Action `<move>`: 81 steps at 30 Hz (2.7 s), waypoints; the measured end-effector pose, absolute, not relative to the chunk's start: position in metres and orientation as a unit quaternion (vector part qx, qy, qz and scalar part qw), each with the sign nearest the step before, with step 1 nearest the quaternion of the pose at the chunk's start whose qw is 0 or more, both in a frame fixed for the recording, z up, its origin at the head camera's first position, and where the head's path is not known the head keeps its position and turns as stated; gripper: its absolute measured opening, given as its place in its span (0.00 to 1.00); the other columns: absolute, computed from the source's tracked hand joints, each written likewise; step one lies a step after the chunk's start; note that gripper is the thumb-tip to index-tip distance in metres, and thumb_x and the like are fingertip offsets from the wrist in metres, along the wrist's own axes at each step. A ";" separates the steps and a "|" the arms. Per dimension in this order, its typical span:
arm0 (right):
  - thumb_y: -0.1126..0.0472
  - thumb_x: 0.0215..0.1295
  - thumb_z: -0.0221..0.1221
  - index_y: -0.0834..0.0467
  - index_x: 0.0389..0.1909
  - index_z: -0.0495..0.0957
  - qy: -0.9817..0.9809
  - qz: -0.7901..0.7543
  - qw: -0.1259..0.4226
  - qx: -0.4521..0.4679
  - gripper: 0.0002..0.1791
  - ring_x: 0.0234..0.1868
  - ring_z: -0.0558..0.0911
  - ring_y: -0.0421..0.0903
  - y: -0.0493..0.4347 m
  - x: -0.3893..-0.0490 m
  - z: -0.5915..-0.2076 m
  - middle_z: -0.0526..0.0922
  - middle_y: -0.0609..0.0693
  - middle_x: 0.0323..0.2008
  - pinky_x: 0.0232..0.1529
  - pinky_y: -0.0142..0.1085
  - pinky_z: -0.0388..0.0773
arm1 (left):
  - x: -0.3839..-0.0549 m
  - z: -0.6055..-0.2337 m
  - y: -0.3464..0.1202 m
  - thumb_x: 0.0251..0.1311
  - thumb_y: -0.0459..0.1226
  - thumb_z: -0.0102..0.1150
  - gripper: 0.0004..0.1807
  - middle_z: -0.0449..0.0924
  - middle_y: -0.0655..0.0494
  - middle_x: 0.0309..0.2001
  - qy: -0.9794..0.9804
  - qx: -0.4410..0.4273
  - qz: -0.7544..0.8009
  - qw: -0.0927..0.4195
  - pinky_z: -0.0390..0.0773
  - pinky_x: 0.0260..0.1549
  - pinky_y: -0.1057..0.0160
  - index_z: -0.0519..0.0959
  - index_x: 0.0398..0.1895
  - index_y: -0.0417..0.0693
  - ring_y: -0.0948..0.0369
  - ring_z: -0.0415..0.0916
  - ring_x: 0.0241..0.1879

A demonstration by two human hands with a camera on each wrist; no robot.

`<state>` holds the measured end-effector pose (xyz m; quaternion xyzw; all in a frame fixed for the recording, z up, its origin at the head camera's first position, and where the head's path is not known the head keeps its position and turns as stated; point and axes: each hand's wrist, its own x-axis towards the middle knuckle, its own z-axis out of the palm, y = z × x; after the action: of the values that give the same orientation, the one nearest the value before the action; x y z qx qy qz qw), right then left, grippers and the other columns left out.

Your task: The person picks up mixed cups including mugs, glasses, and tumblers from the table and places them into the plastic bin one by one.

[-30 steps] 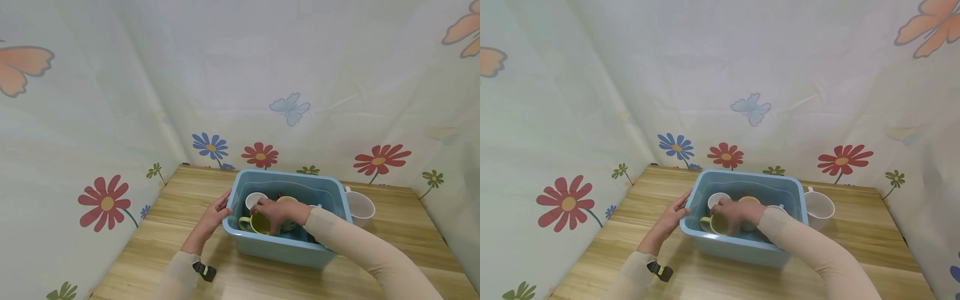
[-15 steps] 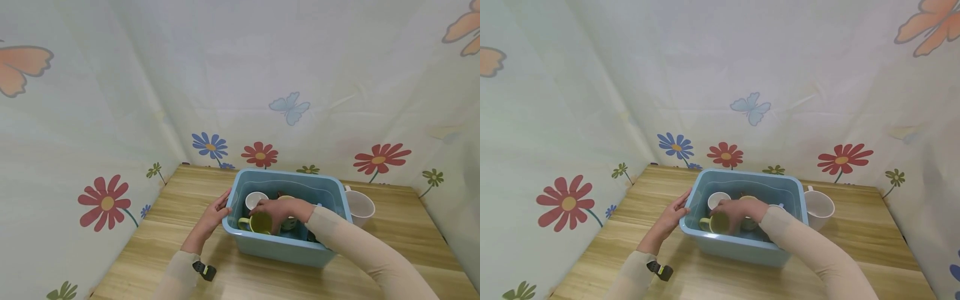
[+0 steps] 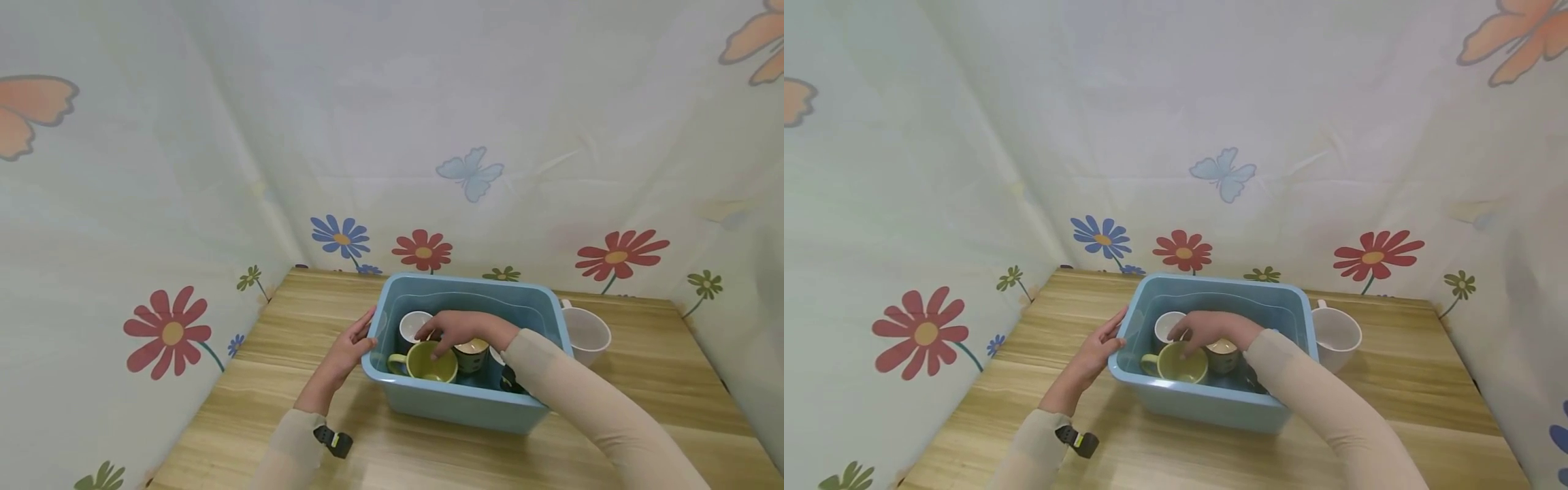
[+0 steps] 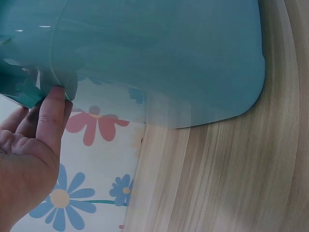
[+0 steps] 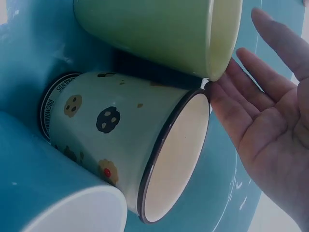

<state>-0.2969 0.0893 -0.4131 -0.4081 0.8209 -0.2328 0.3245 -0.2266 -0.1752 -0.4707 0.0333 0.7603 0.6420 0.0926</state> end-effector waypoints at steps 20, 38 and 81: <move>0.58 0.70 0.62 0.63 0.61 0.78 0.847 -0.296 0.241 -0.370 0.22 0.47 0.81 0.44 0.093 -0.299 -0.398 0.86 0.56 0.50 0.55 0.35 0.83 | -0.226 -0.471 -0.177 0.67 0.32 0.49 0.39 0.58 0.38 0.79 0.758 0.048 0.643 0.099 0.78 0.63 0.41 0.55 0.82 0.53 0.39 0.64 0.74; 0.56 0.75 0.57 0.61 0.62 0.77 0.846 -0.395 0.190 -0.305 0.20 0.55 0.83 0.57 0.117 -0.298 -0.355 0.83 0.63 0.58 0.59 0.51 0.84 | -0.227 -0.474 -0.177 0.66 0.31 0.49 0.39 0.60 0.37 0.78 0.755 0.045 0.647 0.094 0.81 0.60 0.44 0.56 0.82 0.51 0.41 0.67 0.72; 0.56 0.76 0.56 0.64 0.66 0.72 0.878 -0.433 0.025 -0.204 0.24 0.47 0.84 0.33 0.255 -0.238 -0.321 0.84 0.44 0.53 0.49 0.25 0.81 | -0.227 -0.474 -0.178 0.66 0.30 0.49 0.40 0.59 0.38 0.79 0.748 0.050 0.654 0.095 0.81 0.59 0.49 0.54 0.82 0.51 0.43 0.65 0.73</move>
<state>-0.2380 0.2551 -0.3210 -0.2038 0.8777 -0.4330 0.0254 -0.2269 -0.1777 -0.4736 0.0498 0.7484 0.6545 0.0955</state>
